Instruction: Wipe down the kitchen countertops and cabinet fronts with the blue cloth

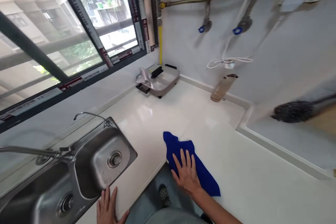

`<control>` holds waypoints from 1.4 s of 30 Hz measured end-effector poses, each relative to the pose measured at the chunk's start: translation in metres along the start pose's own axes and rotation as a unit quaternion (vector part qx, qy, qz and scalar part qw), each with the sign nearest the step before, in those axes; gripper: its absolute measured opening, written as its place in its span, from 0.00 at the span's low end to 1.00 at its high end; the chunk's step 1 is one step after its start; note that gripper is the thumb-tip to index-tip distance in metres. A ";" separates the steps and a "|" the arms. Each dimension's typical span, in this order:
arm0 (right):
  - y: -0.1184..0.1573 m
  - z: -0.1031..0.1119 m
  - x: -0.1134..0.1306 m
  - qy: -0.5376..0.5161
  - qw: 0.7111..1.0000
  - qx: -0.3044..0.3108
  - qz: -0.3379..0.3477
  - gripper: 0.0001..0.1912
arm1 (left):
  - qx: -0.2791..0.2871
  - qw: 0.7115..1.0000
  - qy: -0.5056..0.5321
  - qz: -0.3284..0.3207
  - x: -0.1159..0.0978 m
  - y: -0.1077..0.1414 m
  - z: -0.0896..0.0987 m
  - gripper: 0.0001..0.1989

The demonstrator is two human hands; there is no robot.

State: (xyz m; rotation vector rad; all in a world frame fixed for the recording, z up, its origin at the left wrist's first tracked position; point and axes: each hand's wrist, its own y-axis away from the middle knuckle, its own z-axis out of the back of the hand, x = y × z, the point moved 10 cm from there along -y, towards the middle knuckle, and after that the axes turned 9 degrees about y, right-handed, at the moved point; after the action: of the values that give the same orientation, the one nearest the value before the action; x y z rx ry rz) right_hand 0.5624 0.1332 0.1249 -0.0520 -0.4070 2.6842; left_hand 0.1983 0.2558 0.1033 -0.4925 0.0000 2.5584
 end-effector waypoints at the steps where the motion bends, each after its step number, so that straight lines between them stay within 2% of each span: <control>1: -0.015 -0.004 0.009 0.001 1.000 0.000 0.008 0.45 | -0.005 1.000 0.007 0.015 0.009 0.006 0.002 0.35; 5: -0.061 -0.019 0.043 0.005 0.999 0.010 0.041 0.40 | -0.038 0.999 0.030 0.022 0.025 0.023 0.009 0.30; 9: -0.078 -0.029 0.083 -0.010 0.994 0.046 0.094 0.38 | -0.087 0.995 0.026 0.046 0.024 0.021 0.019 0.32; 11: -0.077 -0.031 0.112 -0.024 0.990 0.066 0.124 0.38 | -0.090 0.995 0.001 0.051 0.018 0.017 0.022 0.33; 14: -0.065 -0.031 0.168 -0.071 0.972 0.100 0.201 0.40 | -0.100 0.993 -0.024 0.052 0.011 0.013 0.026 0.34; 17: -0.041 -0.020 0.222 -0.151 0.930 0.125 0.312 0.39 | -0.103 0.992 -0.035 0.058 0.014 0.014 0.026 0.35; 19: -0.028 -0.011 0.240 -0.199 0.899 0.129 0.368 0.37 | -0.103 0.992 -0.043 0.064 0.018 0.016 0.025 0.34; 22: -0.019 -0.004 0.233 -0.244 0.862 0.133 0.425 0.37 | -0.103 0.991 -0.050 0.067 0.022 0.017 0.026 0.34; 24: -0.017 -0.005 0.213 -0.261 0.834 0.140 0.465 0.37 | -0.101 0.991 -0.054 0.066 0.021 0.017 0.027 0.34; 26: -0.020 -0.009 0.182 -0.265 0.815 0.149 0.494 0.39 | -0.100 0.991 -0.058 0.066 0.018 0.017 0.030 0.34; 28: -0.030 -0.015 0.145 -0.255 0.815 0.147 0.499 0.40 | -0.096 0.991 -0.064 0.065 0.015 0.017 0.032 0.33; 32: -0.053 -0.021 0.070 -0.207 0.844 0.107 0.483 0.41 | -0.094 0.990 -0.069 0.078 0.014 0.019 0.033 0.31; 35: -0.060 -0.018 0.033 -0.159 0.866 0.074 0.467 0.38 | -0.099 0.990 -0.056 0.085 0.014 0.021 0.032 0.31; 38: -0.056 -0.014 0.032 -0.115 0.879 0.057 0.459 0.35 | -0.101 0.990 -0.031 0.090 0.010 0.022 0.033 0.33; 40: -0.049 -0.012 0.053 -0.103 0.884 0.051 0.453 0.34 | -0.105 0.990 -0.007 0.097 0.008 0.023 0.035 0.33; 42: -0.037 -0.011 0.089 -0.108 0.883 0.051 0.455 0.34 | -0.115 0.988 0.020 0.103 0.007 0.024 0.038 0.34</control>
State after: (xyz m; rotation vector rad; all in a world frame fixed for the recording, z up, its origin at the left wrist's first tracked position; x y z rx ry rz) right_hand 0.4978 0.2054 0.1279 0.1211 -0.3611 3.6633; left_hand 0.1677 0.2420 0.1341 -0.6622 -0.2440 2.7657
